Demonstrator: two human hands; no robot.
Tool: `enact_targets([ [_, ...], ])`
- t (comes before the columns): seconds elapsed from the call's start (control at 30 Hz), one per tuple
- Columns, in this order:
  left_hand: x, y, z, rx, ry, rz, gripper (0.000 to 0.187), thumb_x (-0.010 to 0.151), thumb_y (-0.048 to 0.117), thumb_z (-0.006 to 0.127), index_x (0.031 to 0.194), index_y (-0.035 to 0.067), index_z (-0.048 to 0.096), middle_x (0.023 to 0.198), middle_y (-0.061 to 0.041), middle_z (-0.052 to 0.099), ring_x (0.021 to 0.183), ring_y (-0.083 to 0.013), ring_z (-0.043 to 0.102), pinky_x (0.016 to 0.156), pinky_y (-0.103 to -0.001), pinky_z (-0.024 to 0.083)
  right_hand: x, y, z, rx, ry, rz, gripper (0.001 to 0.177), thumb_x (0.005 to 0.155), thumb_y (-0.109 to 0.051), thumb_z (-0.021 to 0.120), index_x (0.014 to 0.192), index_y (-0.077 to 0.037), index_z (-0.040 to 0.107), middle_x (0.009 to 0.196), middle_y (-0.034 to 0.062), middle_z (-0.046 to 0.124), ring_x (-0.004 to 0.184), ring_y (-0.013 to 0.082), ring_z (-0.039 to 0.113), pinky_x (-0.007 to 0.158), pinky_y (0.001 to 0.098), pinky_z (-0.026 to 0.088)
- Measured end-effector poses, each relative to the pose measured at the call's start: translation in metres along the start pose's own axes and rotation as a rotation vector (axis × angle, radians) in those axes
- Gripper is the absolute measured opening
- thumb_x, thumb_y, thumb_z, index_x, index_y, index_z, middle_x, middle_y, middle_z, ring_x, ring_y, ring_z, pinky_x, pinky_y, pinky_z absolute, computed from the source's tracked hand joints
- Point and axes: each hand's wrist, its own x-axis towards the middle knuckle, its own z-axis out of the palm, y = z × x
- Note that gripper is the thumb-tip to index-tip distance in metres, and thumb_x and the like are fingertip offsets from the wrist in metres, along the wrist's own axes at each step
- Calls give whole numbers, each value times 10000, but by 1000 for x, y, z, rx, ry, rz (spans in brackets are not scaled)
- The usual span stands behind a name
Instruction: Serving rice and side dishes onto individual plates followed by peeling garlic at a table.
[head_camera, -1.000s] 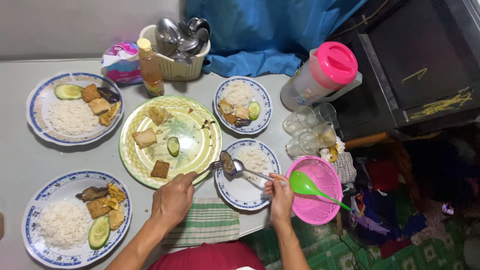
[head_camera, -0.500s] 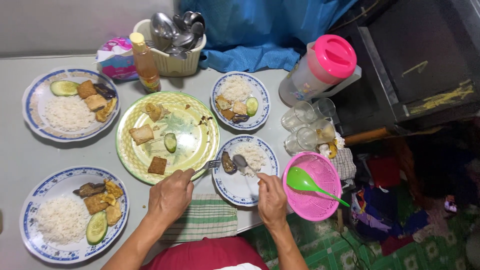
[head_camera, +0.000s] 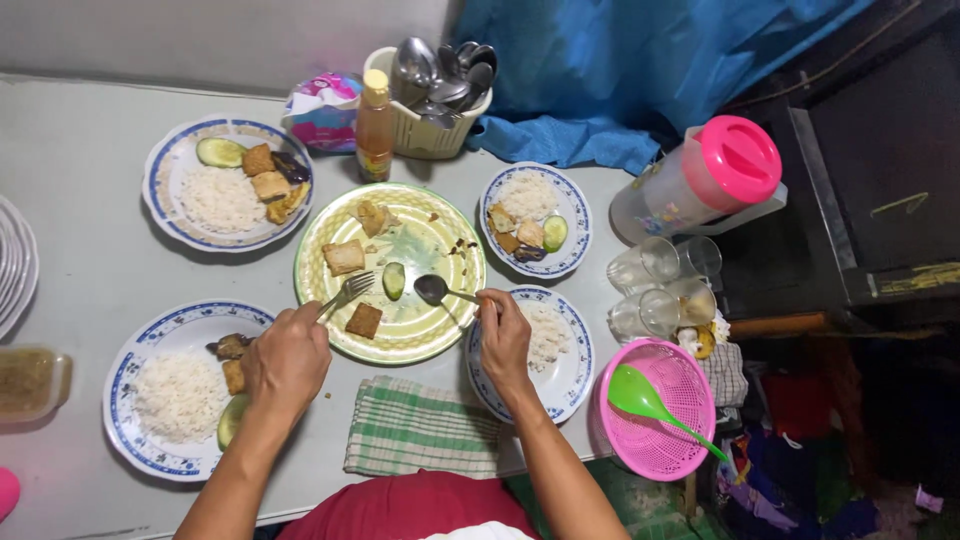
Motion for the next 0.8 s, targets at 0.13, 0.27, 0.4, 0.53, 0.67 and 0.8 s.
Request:
enact_targets([
  [0.13,7,-5,22,-38,-16,-2,397,963,334,441,1267,303,695,1099,-64,726,980,-395,749,865,-571,601,3,3,23,127,-17,119,204,1071,-195,497,1115,-103,674,736,85,696,676,153,618,638,343,544],
  [0.27,11,-8,26,-112,-75,-38,429,962,343,424,1299,301,687,1163,-54,724,1040,-413,726,928,-586,575,-2,16,37,371,-33,408,212,1054,-121,471,1128,-58,660,765,59,693,680,107,638,621,229,571],
  [0.4,6,-3,20,-161,-148,-75,461,960,326,405,1336,295,669,1219,-54,714,1104,-413,705,969,-601,556,-8,33,33,494,38,560,217,1049,-92,464,1133,-42,658,765,69,682,661,91,640,581,179,573],
  [0.53,-8,19,-4,-176,-177,-58,463,968,307,400,1344,275,668,1219,-58,725,1128,-396,702,979,-593,549,-17,41,10,516,91,561,217,1029,-94,475,1117,-32,663,743,79,687,638,78,660,563,157,575],
  [0.67,-16,33,-11,-162,-237,11,459,972,305,399,1337,293,677,1236,-57,729,1149,-391,693,1004,-577,544,-27,50,-27,486,140,538,216,1031,-99,493,1118,-23,676,735,94,701,619,93,666,541,172,573],
  [0.8,-37,64,-42,-146,-298,73,436,955,322,422,1295,331,694,1263,-46,725,1182,-380,678,1015,-561,550,-42,48,-70,472,203,492,214,1044,-130,497,1097,-29,678,708,98,701,602,98,664,527,180,562],
])
